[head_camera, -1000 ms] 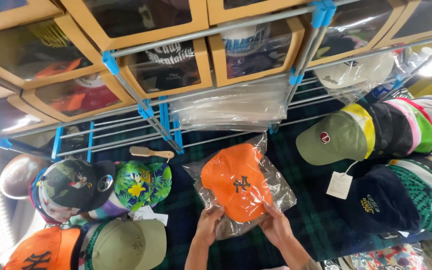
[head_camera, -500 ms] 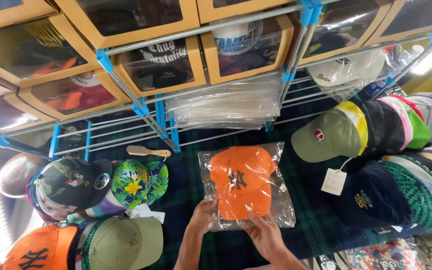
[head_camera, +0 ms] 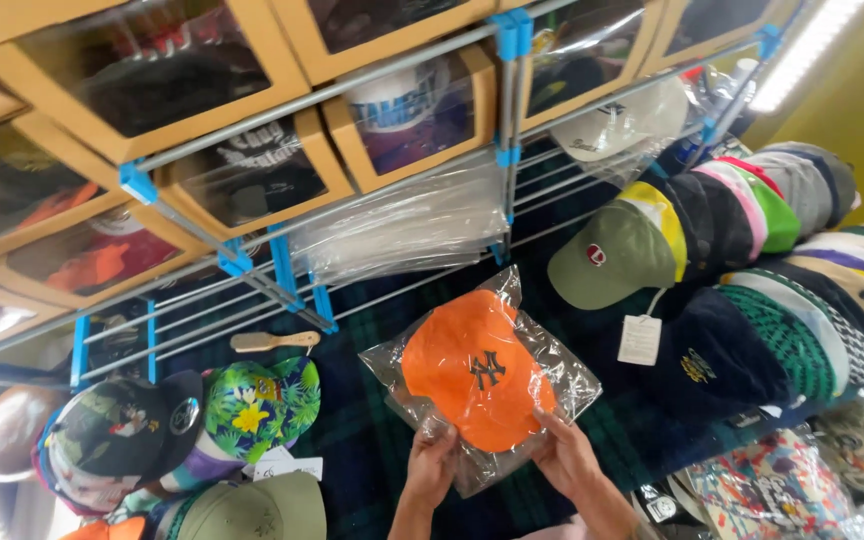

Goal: The person places several caps into individual plastic bags and seals them.

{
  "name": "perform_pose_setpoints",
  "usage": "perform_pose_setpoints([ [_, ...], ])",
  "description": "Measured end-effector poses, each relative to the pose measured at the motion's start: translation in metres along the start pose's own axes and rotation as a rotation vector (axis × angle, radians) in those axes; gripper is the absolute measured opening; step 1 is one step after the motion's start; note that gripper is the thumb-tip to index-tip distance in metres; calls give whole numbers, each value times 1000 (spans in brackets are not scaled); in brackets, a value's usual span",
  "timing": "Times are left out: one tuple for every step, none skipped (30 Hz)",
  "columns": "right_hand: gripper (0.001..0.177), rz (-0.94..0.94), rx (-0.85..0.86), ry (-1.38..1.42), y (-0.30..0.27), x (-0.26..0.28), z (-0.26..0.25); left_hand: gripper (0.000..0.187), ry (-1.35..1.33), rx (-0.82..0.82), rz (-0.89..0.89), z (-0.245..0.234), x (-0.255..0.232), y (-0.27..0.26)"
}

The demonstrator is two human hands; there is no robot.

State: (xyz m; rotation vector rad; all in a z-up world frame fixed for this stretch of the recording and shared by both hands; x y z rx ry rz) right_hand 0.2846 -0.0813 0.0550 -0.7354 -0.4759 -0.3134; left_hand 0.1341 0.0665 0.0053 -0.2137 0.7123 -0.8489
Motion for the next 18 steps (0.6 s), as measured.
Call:
perform_pose_setpoints([
  [46, -53, 3, 1, -5, 8, -6, 47, 26, 69, -39, 17, 4, -3],
  [57, -105, 5, 1, -10, 16, -14, 47, 51, 137, -80, 35, 9, -6],
  [57, -133, -18, 26, -16, 24, -26, 47, 71, 158, -113, 54, 15, 0],
  [53, -231, -47, 36, -22, 37, -41, 36, 170, 338, -126, 84, 23, 3],
  [50, -339, -95, 58, -33, 47, -58, 24, 270, 528, -161, 113, 35, 4],
  [50, -375, -136, 94, -43, 56, -76, 24, 290, 559, -215, 131, 54, 14],
  [52, -563, -84, 128, -59, 72, -91, 10, 365, 588, -315, 150, 81, 24],
  [55, -752, -32, 149, -79, 88, -108, 28, 442, 619, -413, 169, 111, 31],
  [55, -812, -103, 191, -81, 79, -163, 28, 477, 668, -495, 191, 144, 39],
  [56, -1145, -407, -375, -102, 79, -210, 43, 436, 692, -617, 213, 180, 42],
  [58, -1354, -757, -989, -119, 65, -244, 93, 400, 715, -745, 235, 217, 43],
  [58, -1353, -877, -961, -148, 88, -235, 93, 440, 763, -835, 256, 256, 41],
  [44, -1168, -848, -208, -170, 101, -255, 72, 511, 862, -844, 275, 294, 33],
  [30, -957, -717, 523, -183, 103, -263, 54, 574, 967, -852, 293, 333, 20],
  [30, -998, -779, 578, -199, 102, -283, 54, 606, 1005, -930, 297, 376, 10],
  [32, -1081, -874, 608, -218, 102, -302, 46, 554, 1043, -959, 302, 416, -1],
  [34, -1162, -967, 629, -238, 101, -322, 39, 496, 1076, -981, 307, 455, -14],
  [34, -1200, -1026, 677, -264, 102, -329, 39, 520, 1109, -1056, 316, 479, -44],
])
Point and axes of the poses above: each hand's wrist, its own y-axis towards the middle knuckle, its own z-axis out of the palm, x = y × z, the point moved 6 cm from there along y, towards the middle knuckle, and after that the axes turned 12 degrees about -y, right-handed, at the moved point
